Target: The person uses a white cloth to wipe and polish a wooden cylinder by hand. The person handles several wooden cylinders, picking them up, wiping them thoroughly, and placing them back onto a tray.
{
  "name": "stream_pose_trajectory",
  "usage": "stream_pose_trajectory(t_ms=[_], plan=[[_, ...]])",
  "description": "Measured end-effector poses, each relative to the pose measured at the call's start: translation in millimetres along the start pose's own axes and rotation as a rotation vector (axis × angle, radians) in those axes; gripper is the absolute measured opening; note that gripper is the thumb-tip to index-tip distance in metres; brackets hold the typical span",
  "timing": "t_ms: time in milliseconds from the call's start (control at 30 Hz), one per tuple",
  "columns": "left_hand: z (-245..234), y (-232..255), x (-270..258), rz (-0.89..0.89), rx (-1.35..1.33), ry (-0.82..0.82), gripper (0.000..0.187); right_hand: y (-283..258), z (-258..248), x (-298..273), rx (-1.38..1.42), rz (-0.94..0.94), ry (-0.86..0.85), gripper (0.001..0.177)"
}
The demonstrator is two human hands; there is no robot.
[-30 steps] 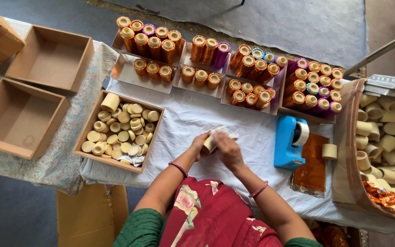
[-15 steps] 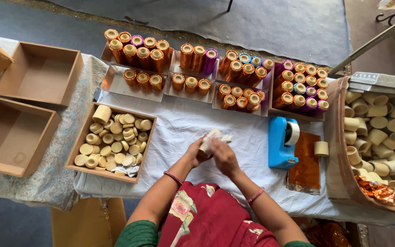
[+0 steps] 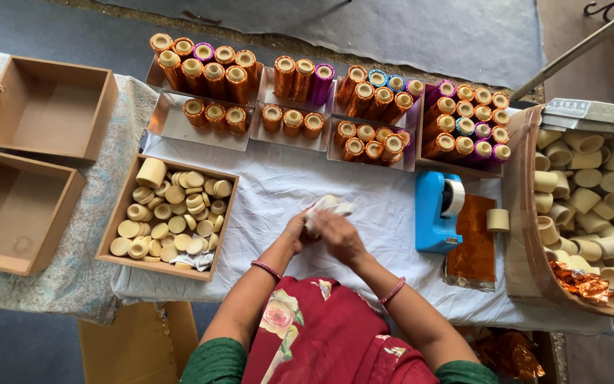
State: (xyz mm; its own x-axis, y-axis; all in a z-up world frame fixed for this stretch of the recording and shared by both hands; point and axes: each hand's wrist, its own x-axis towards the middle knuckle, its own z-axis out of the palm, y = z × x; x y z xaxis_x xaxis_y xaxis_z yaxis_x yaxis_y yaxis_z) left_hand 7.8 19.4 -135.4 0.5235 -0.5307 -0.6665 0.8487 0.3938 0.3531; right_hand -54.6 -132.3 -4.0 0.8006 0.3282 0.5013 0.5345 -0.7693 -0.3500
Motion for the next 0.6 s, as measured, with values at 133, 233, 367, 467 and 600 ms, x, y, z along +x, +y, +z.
stream_pose_trajectory(t_ms=[133,233,367,467,600], plan=[[-3,-3,6,0.003,-0.109,-0.103,0.046,11,-1,-1,-0.001,-0.197,-0.059,0.041],[16,8,-17,-0.008,-0.044,-0.015,0.043,21,-1,7,-0.049,0.008,-0.032,0.04],[6,2,-4,0.001,-0.027,0.065,0.042,1,-5,2,-0.079,-0.279,-0.047,0.038],[12,0,-13,0.01,-0.034,-0.009,0.049,12,-13,6,-0.004,-0.208,-0.037,0.038],[41,7,-24,0.006,-0.083,0.093,0.047,27,-9,-1,0.015,0.287,0.028,0.037]])
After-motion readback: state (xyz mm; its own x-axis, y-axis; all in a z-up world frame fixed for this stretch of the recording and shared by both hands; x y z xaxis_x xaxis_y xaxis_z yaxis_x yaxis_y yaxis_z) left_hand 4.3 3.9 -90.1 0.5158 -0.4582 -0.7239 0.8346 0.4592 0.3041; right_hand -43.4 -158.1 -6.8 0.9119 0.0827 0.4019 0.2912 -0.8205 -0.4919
